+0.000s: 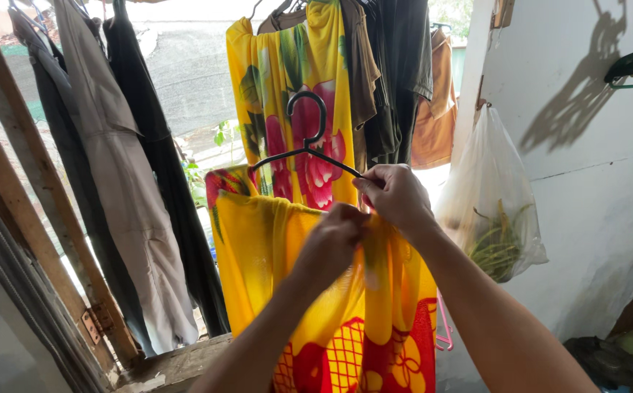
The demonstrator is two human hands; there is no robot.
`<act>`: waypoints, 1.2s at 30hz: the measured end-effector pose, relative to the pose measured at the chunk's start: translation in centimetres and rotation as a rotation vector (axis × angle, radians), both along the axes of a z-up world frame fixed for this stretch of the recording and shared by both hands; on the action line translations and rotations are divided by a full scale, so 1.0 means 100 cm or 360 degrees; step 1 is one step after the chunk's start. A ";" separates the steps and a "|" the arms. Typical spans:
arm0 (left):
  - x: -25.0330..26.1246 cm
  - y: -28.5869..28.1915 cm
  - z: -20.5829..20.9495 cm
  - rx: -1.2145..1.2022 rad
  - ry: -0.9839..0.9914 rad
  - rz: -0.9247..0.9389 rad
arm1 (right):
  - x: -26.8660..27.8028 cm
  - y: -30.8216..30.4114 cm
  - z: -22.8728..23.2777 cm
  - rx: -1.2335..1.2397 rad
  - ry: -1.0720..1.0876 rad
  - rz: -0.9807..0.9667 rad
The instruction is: The person hangs a brown t-shirt on a hanger and places it on a clothesline. Then, they take a colorful towel from a bucket, place it on a hanger, and hang it on the same line.
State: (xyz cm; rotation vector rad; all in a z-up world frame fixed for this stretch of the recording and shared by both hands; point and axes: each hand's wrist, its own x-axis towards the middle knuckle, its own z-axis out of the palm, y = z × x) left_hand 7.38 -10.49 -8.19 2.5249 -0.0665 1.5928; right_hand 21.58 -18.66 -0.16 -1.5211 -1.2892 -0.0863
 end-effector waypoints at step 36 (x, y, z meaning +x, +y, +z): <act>-0.069 0.055 0.121 0.0741 0.0332 0.0657 | 0.076 -0.037 -0.001 0.0218 0.1105 0.0838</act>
